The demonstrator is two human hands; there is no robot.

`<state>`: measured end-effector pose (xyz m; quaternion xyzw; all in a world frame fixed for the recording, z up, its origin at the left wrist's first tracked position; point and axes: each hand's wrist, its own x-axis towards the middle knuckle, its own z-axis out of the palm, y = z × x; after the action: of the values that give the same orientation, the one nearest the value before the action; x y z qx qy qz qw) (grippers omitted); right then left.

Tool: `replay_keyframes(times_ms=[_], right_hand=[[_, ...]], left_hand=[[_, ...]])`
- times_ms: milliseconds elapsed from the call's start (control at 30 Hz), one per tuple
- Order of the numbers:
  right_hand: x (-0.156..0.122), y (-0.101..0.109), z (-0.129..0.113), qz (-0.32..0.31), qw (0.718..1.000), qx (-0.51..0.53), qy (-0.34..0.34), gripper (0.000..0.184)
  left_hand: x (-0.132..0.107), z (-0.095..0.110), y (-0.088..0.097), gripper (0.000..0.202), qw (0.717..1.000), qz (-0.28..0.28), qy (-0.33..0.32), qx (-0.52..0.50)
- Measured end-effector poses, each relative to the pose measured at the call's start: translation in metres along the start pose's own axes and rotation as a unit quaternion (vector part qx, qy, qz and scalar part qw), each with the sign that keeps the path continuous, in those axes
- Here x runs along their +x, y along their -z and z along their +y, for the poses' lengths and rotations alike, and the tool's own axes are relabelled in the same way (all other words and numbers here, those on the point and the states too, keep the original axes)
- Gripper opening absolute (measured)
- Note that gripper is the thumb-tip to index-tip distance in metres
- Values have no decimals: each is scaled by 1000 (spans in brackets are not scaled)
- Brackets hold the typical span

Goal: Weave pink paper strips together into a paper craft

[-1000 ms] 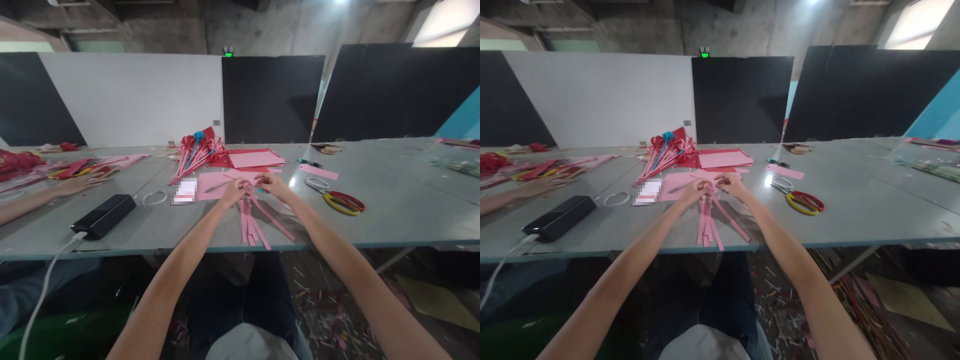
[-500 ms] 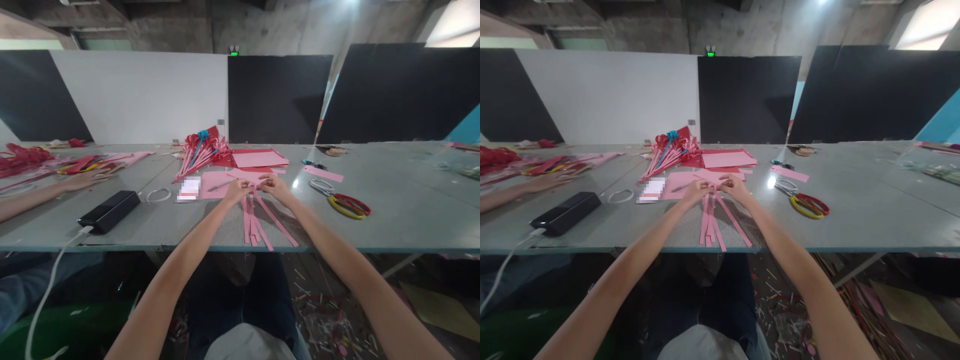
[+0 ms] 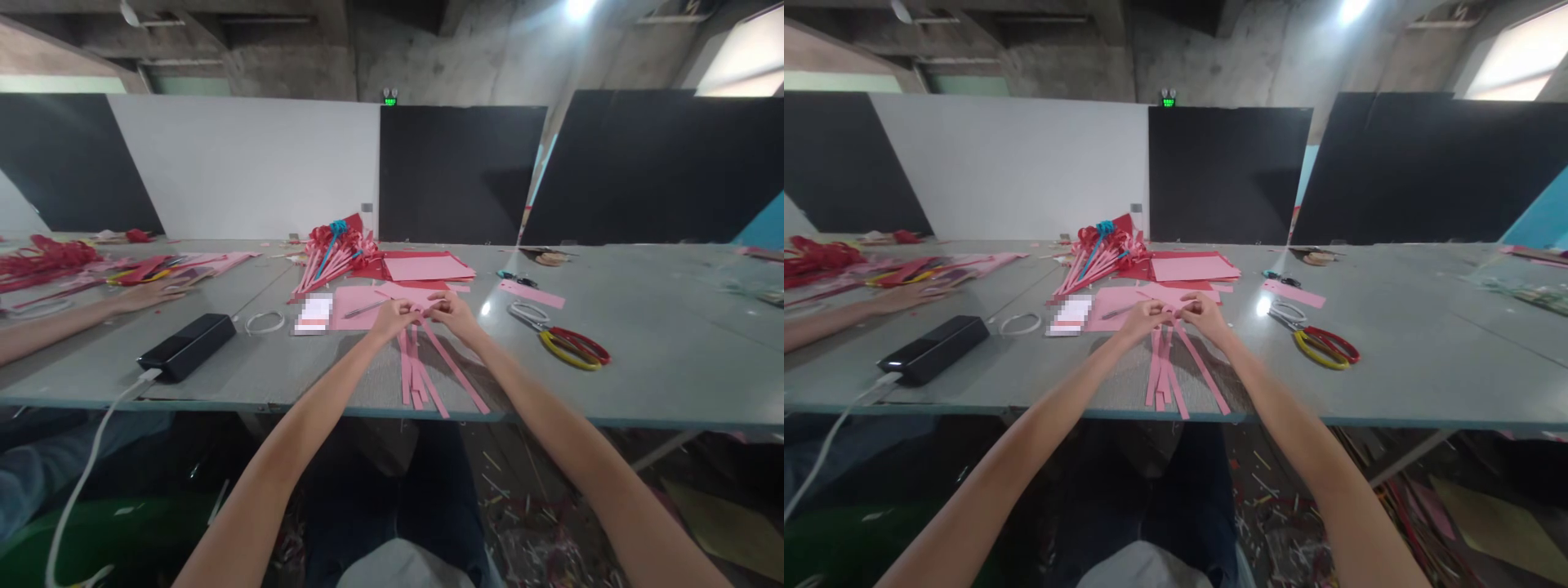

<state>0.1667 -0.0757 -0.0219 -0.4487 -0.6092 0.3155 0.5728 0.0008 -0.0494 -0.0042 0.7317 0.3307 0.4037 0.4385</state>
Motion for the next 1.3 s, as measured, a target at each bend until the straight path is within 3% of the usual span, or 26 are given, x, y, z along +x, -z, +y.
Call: replay_keyframes(times_ms=[633,1300], right_hand=[[3,-3,8,18,1000,8,19,28],[2,-2,7,13,999,-17,48,30]], left_hand=[[-1,2,-1,11,999,21,15,-32],[-1,1,0,5,1000,21,18,-12]])
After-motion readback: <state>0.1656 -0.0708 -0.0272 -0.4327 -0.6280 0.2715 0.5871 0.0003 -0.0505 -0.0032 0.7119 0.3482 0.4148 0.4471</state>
